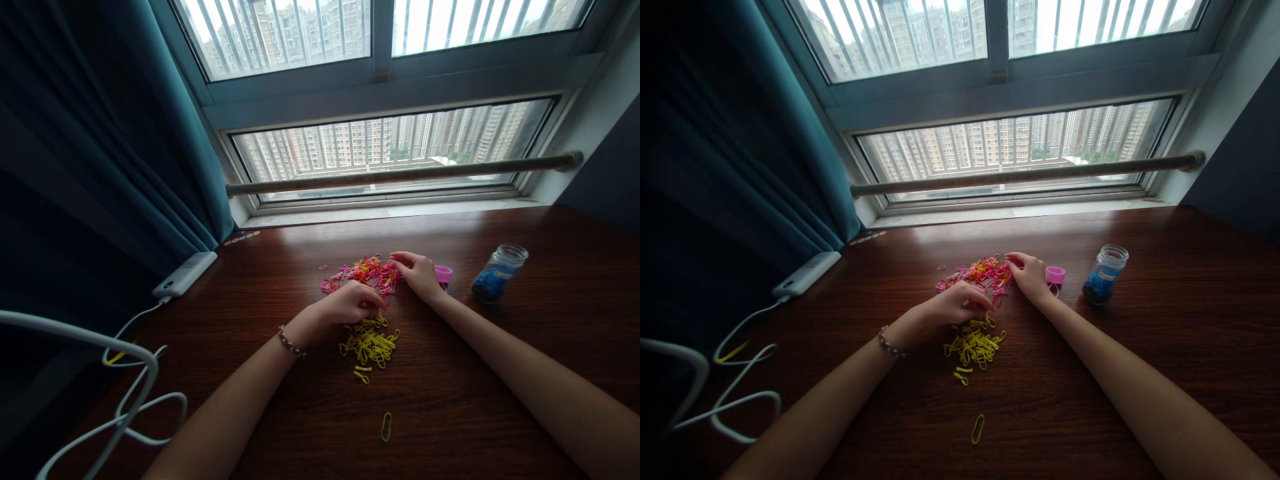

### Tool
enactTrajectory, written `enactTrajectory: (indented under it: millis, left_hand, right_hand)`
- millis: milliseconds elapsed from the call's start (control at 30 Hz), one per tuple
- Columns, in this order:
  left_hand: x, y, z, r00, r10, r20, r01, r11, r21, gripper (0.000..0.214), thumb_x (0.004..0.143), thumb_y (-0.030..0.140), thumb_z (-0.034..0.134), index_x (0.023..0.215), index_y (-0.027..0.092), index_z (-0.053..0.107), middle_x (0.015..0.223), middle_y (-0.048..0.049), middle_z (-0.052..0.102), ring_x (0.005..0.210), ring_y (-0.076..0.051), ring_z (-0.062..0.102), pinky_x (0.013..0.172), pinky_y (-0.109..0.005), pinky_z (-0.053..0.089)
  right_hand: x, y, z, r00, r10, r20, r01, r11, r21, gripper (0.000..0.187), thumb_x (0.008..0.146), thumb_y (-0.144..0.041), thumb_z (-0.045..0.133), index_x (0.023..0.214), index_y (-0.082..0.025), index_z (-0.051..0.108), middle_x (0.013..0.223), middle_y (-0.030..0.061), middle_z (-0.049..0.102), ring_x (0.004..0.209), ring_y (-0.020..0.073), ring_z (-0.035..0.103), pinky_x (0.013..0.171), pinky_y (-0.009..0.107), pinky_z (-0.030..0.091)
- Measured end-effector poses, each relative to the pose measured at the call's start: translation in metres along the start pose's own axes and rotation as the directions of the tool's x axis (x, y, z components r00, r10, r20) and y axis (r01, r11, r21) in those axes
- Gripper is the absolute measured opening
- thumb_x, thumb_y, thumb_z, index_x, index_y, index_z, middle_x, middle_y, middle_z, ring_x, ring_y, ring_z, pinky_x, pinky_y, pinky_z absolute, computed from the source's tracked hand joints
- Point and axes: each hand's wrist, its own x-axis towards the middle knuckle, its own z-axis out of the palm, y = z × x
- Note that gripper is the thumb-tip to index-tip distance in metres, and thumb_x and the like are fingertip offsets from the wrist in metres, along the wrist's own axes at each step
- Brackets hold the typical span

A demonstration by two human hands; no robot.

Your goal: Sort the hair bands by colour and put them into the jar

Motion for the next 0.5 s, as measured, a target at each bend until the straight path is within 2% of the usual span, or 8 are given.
enactTrajectory:
  millis: [100, 200, 300, 400, 500]
  left_hand:
    - [-0.001, -0.004, 0.0, 0.998, -0.029, -0.051, 0.03, 0.999, 0.025, 0.024, 0.073, 0.008, 0.051, 0.091, 0.012, 0.066, 0.079, -0.004, 0.068, 0.066, -0.01, 0.058, 0.061, -0.018, 0.044]
    - [-0.001, -0.015, -0.003, 0.975, -0.002, -0.224, 0.033, 0.991, 0.133, 0.02, 0.075, 0.009, 0.05, 0.086, 0.013, 0.066, 0.079, -0.0039, 0.067, 0.07, -0.012, 0.058, 0.068, -0.022, 0.045]
    - [-0.003, -0.031, -0.009, 0.929, 0.059, -0.364, 0.049, 0.959, 0.281, 0.021, 0.077, 0.01, 0.049, 0.089, 0.016, 0.065, 0.09, -0.006, 0.066, 0.085, -0.016, 0.058, 0.079, -0.028, 0.045]
    - [-0.007, -0.047, -0.015, 0.931, 0.104, -0.351, 0.047, 0.917, 0.397, 0.026, 0.078, 0.013, 0.051, 0.101, 0.019, 0.062, 0.101, -0.0068, 0.064, 0.095, -0.018, 0.055, 0.087, -0.034, 0.043]
    - [-0.011, -0.06, -0.019, 0.926, 0.095, -0.366, 0.094, 0.88, 0.466, 0.026, 0.08, 0.015, 0.05, 0.104, 0.019, 0.06, 0.101, -0.0071, 0.064, 0.094, -0.019, 0.056, 0.085, -0.035, 0.044]
  right_hand:
    - [-0.001, -0.003, -0.001, 1.0, -0.009, -0.022, 0.008, 0.998, -0.059, 0.025, 0.074, -0.025, 0.055, 0.095, -0.019, 0.066, 0.089, 0.0044, 0.069, 0.073, 0.0166, 0.064, 0.07, 0.028, 0.05]
    - [-0.004, -0.011, -0.004, 0.995, -0.087, -0.04, 0.075, 0.971, -0.226, 0.019, 0.073, -0.022, 0.055, 0.087, -0.021, 0.068, 0.086, 0.0029, 0.069, 0.072, 0.0167, 0.063, 0.071, 0.028, 0.047]
    - [-0.008, -0.019, -0.006, 0.995, -0.086, 0.059, 0.102, 0.919, -0.381, 0.013, 0.072, -0.028, 0.057, 0.074, -0.024, 0.069, 0.077, 0.0008, 0.069, 0.072, 0.0174, 0.061, 0.066, 0.027, 0.044]
    - [-0.012, -0.023, -0.005, 0.988, 0.012, 0.155, 0.068, 0.862, -0.502, 0.016, 0.068, -0.039, 0.06, 0.072, -0.026, 0.069, 0.071, 0.0003, 0.068, 0.067, 0.019, 0.061, 0.054, 0.026, 0.04]
    - [-0.014, -0.023, -0.004, 0.986, 0.032, 0.162, 0.064, 0.834, -0.549, 0.015, 0.068, -0.037, 0.06, 0.075, -0.027, 0.07, 0.074, 0.0007, 0.069, 0.07, 0.0213, 0.062, 0.052, 0.026, 0.039]
